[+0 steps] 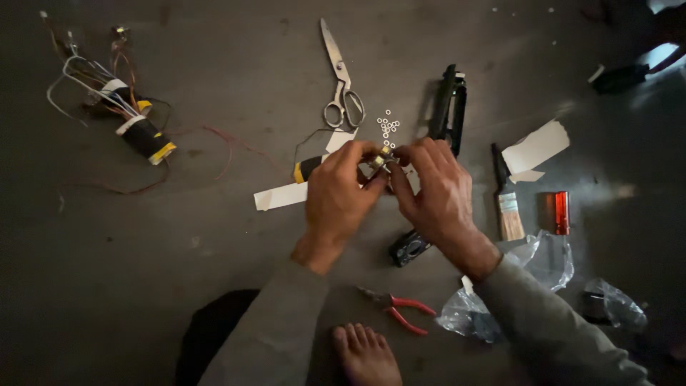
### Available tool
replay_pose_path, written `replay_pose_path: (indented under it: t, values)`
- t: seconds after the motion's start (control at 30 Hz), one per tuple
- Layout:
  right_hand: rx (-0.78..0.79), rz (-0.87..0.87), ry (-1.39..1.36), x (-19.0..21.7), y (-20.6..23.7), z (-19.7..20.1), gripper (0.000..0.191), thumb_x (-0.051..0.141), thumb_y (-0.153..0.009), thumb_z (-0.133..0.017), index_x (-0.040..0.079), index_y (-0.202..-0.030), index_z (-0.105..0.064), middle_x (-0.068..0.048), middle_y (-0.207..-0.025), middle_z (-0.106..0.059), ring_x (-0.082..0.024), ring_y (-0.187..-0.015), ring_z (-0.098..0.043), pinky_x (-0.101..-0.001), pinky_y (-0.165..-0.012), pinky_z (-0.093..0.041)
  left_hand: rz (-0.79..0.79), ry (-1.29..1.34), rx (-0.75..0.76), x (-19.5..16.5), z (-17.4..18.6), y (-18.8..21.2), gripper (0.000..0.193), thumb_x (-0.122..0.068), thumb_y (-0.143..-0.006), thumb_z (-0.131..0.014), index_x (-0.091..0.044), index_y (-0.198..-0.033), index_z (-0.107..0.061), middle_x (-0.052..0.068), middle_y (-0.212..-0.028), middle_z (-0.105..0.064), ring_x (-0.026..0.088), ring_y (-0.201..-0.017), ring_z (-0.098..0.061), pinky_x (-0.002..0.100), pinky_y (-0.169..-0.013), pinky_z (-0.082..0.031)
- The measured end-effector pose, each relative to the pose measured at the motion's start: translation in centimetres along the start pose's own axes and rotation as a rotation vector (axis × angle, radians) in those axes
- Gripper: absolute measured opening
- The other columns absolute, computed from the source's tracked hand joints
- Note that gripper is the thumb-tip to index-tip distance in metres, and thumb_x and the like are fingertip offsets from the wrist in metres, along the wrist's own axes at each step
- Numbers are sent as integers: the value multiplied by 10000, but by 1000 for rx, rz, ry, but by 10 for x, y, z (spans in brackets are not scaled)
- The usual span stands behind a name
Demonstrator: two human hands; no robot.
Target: The person assembles small electronic components on the floor, using pliers to strip wires and connect them to a circuit board. They handle multiple cylindrical components and a black plastic housing, arranging parts and tools around them.
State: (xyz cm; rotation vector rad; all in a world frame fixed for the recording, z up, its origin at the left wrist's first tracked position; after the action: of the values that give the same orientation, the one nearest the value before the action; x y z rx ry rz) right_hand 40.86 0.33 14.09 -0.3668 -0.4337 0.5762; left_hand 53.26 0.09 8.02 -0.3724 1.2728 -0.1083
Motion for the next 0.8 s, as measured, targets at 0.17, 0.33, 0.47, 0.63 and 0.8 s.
replay_pose_path:
  t: [0.17,0.33,0.47,0.63,0.8]
  values:
    - [-7,34,28,5,10,5,124,37,-942,-735,9,-1019,-641,-123,-933,-642,-315,-854,-634,-434,-713,-510,-12,42,32,-1,-11,10,317,-100,-813,-815,-61,-1088,-663,81,-994,-744,250,-854,-741,369,-697,-587]
    - [65,-264,-189,-31,21,-4,73,72,-991,-681,9,-986,-645,-124,-920,-658,-256,-756,-662,-356,-638,-526,-15,81,112,-1,-21,12,363,-72,-829,-792,-58,-1151,-626,94,-1040,-728,249,-936,-738,371,-770,-598]
    - [221,-579,-569,-45,29,-45,122,139,-1046,-631,37,-996,-675,-116,-838,-680,-251,-764,-634,-347,-663,-517,-74,33,57,-2,9,12,401,-46,-784,-799,-58,-1152,-639,109,-1043,-726,265,-936,-735,379,-773,-589]
    - [43,-57,-28,11,-1,-25,149,130,-962,-695,23,-1039,-625,-108,-908,-642,-310,-831,-649,-431,-677,-500,29,85,48,12,25,5,376,-58,-797,-813,-35,-1121,-624,99,-1004,-725,223,-811,-744,348,-715,-589]
    - [46,89,196,32,-9,-20,160,115,-907,-688,40,-1012,-593,-95,-922,-616,-312,-877,-624,-454,-732,-520,6,50,17,6,22,2,376,-44,-792,-811,-20,-1116,-622,106,-989,-728,232,-816,-743,361,-723,-589]
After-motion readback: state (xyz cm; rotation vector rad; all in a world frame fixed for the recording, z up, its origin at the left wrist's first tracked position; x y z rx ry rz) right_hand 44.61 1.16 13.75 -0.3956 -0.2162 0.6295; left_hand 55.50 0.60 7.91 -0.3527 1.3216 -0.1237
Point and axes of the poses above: each hand's wrist, its own y-axis away from the middle knuckle, its own z-axis out of the back of the hand, x = y × z, the point moved 10 cm from there along -y, towards the middle knuckle
